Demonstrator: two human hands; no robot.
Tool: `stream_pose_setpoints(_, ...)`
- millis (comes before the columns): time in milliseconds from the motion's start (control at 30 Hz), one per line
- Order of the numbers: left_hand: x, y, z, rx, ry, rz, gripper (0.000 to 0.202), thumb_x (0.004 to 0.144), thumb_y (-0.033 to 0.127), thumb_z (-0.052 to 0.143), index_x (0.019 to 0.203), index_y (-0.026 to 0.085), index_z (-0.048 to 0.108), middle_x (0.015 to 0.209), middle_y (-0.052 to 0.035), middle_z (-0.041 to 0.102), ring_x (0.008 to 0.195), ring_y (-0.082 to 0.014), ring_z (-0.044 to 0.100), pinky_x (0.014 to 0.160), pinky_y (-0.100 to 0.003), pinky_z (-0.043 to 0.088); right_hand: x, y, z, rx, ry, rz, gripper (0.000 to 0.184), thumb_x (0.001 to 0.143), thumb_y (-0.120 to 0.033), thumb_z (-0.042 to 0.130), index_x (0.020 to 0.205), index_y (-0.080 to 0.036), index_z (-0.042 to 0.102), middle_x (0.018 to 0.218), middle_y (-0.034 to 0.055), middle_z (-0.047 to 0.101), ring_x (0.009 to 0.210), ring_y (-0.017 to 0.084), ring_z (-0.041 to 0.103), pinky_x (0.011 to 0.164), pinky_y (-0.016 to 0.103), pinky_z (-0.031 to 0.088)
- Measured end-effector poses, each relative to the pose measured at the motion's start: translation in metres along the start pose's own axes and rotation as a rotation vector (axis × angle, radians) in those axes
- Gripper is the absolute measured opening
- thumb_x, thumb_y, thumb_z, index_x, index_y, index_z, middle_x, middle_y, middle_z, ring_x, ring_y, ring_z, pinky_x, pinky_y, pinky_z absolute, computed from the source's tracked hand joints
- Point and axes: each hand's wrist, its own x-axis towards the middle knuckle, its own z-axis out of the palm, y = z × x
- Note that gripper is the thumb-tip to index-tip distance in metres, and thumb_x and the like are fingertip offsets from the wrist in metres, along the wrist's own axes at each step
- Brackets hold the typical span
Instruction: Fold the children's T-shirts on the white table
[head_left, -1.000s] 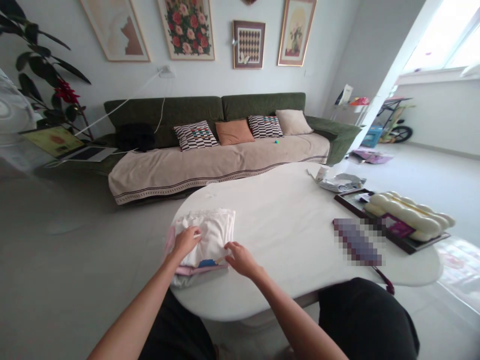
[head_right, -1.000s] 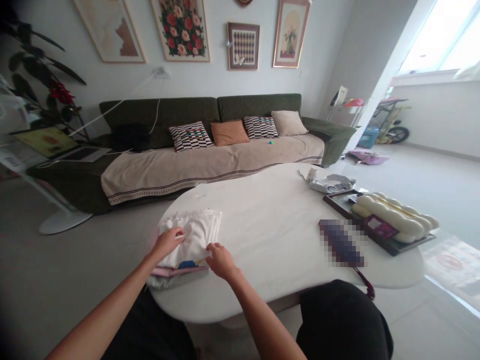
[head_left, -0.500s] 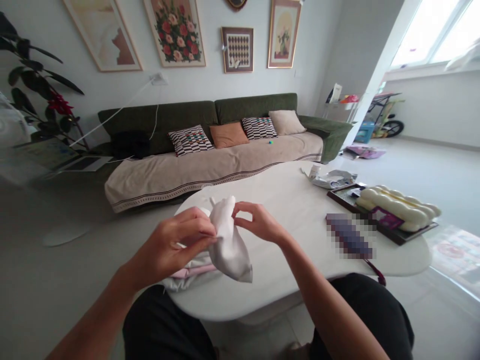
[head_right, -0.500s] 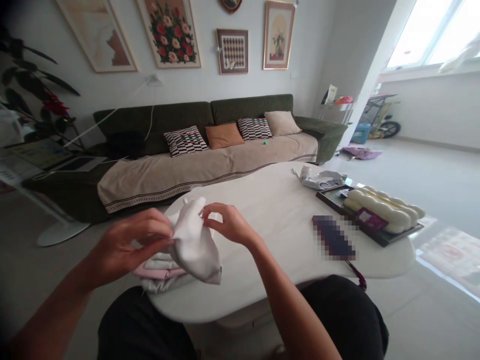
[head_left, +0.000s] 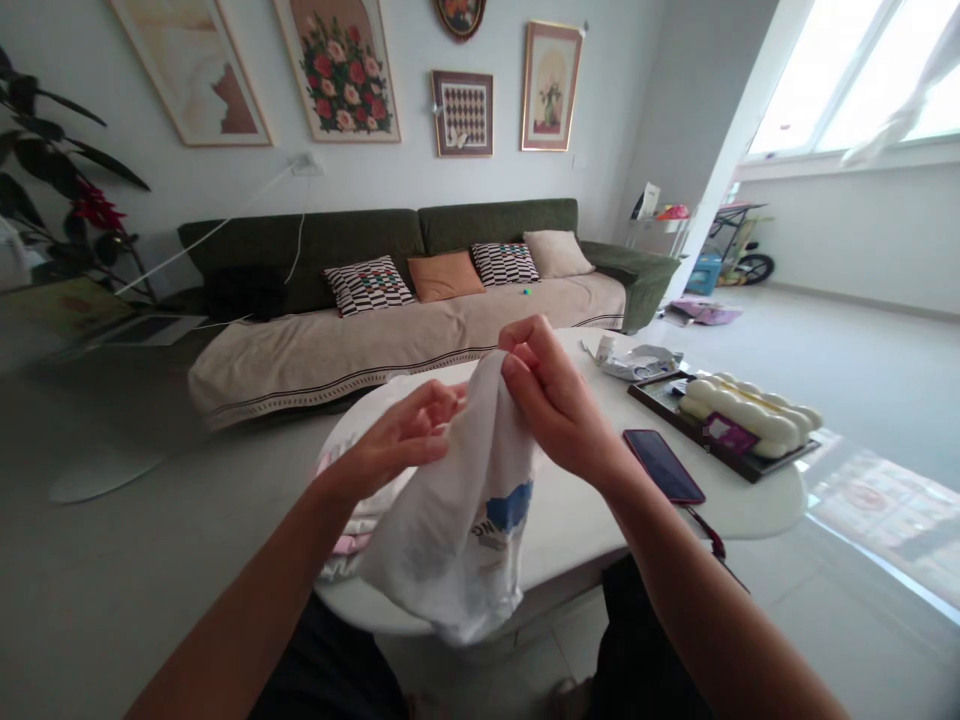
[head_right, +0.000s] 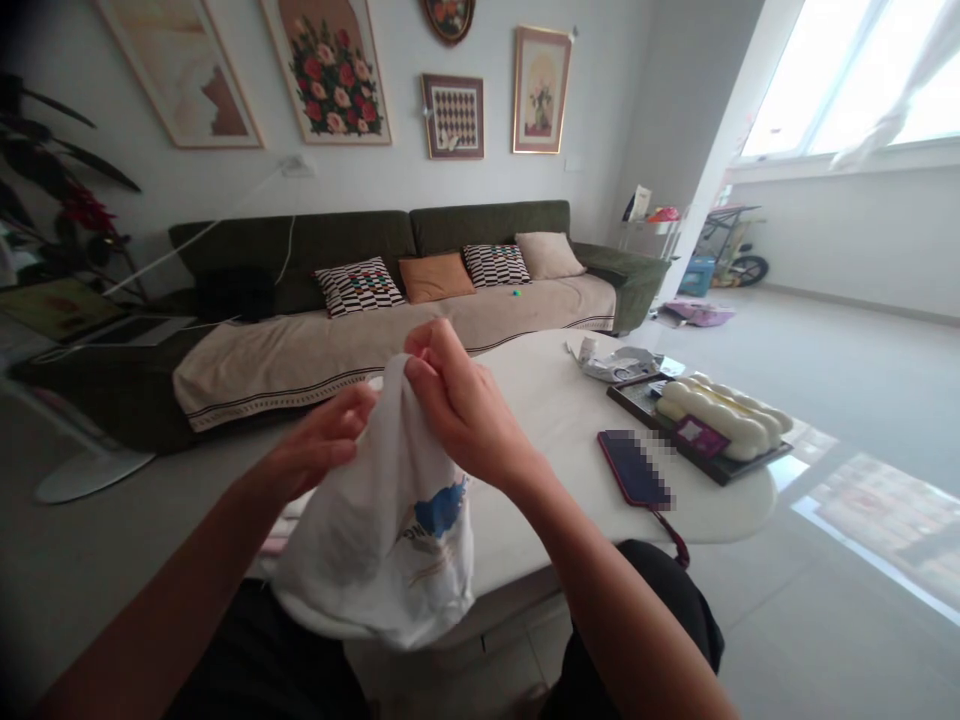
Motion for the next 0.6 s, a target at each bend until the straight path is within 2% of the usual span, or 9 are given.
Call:
stream_pose_setpoints(67, 0.005, -0.011, 0.01, -0.03, -0.052, -0.084, 0.039, 0.071, 0.048, 0.057, 0.096, 0.018, 0.054, 0.087, -0.0049, 0.06, 0.083, -0.019, 0.057, 0.07, -0.03, 0.045, 0.003, -0.002, -0.005, -0.037, -0.023, -0.043, 0.006, 0.087, -0.021, 0.037, 0.088, -0.021, 0.042, 0.069, -0.0051, 0.044, 0.06, 0.008, 0.043, 0.058, 0.021, 0.033)
stream_pose_setpoints(133, 0.01, -0.023, 0.009, 0.046, -0.075, -0.147, 0.041, 0.07, 0.048, 0.057, 0.095, 0.015, 0.056, 0.076, -0.0033, 0.06, 0.073, -0.0174, 0.056, 0.063, -0.026, 0.045, 0.006, 0.006, -0.016, -0.102, 0.016, -0.046, 0.006, 0.086, -0.021, 0.039, 0.088, -0.02, 0.044, 0.069, -0.0049, 0.045, 0.06, 0.008, 0.042, 0.056, 0.02, 0.032)
stream_pose_setpoints(200, 0.012, -0.03, -0.002, 0.176, -0.074, -0.195, 0.039, 0.069, 0.048, 0.057, 0.087, 0.013, 0.059, 0.068, -0.0011, 0.058, 0.065, -0.0151, 0.054, 0.056, -0.024, 0.042, 0.01, 0.017, -0.035, -0.18, 0.049, -0.018, 0.008, 0.085, -0.024, 0.042, 0.088, -0.019, 0.047, 0.068, -0.0049, 0.046, 0.059, 0.007, 0.041, 0.054, 0.019, 0.03)
stream_pose_setpoints(267, 0.012, -0.03, -0.021, 0.319, -0.055, -0.23, 0.035, 0.069, 0.047, 0.057, 0.077, 0.013, 0.06, 0.062, 0.0014, 0.055, 0.058, -0.0123, 0.05, 0.052, -0.021, 0.039, 0.011, 0.028, -0.058, -0.262, 0.018, 0.014, 0.012, 0.083, -0.027, 0.047, 0.088, -0.017, 0.051, 0.067, -0.0045, 0.048, 0.058, 0.007, 0.041, 0.053, 0.019, 0.03)
stream_pose_setpoints(367, 0.008, -0.014, -0.049, 0.521, 0.038, -0.235, 0.03, 0.069, 0.043, 0.058, 0.07, 0.014, 0.06, 0.059, 0.0035, 0.053, 0.055, -0.0096, 0.047, 0.05, -0.018, 0.036, 0.005, 0.036, -0.091, -0.379, -0.14, 0.074, 0.027, 0.079, -0.034, 0.053, 0.099, -0.016, 0.055, 0.068, -0.0034, 0.051, 0.058, 0.008, 0.044, 0.052, 0.02, 0.032)
stream_pose_setpoints(467, -0.001, 0.011, -0.063, 0.658, 0.2, -0.141, 0.023, 0.069, 0.038, 0.061, 0.074, 0.015, 0.062, 0.065, 0.0029, 0.057, 0.061, -0.0103, 0.05, 0.053, -0.017, 0.036, -0.007, 0.038, -0.112, -0.492, -0.383, 0.137, 0.04, 0.076, -0.041, 0.055, 0.11, -0.019, 0.055, 0.073, -0.0012, 0.057, 0.064, 0.012, 0.05, 0.057, 0.023, 0.037)
stream_pose_setpoints(533, -0.009, 0.028, -0.063, 0.684, 0.279, -0.04, 0.018, 0.069, 0.033, 0.063, 0.077, 0.017, 0.062, 0.069, 0.0029, 0.058, 0.064, -0.0101, 0.051, 0.056, -0.017, 0.037, -0.018, 0.039, -0.119, -0.554, -0.542, 0.139, 0.034, 0.074, -0.043, 0.056, 0.101, -0.022, 0.06, 0.076, 0.0005, 0.06, 0.069, 0.015, 0.054, 0.061, 0.025, 0.041)
stream_pose_setpoints(600, -0.017, 0.042, -0.061, 0.647, 0.339, 0.036, 0.014, 0.067, 0.029, 0.064, 0.075, 0.017, 0.062, 0.068, 0.0036, 0.057, 0.063, -0.0088, 0.05, 0.055, -0.016, 0.037, -0.027, 0.037, -0.124, -0.572, -0.644, 0.126, 0.023, 0.074, -0.041, 0.057, 0.085, -0.022, 0.063, 0.076, 0.001, 0.06, 0.07, 0.015, 0.055, 0.062, 0.026, 0.042)
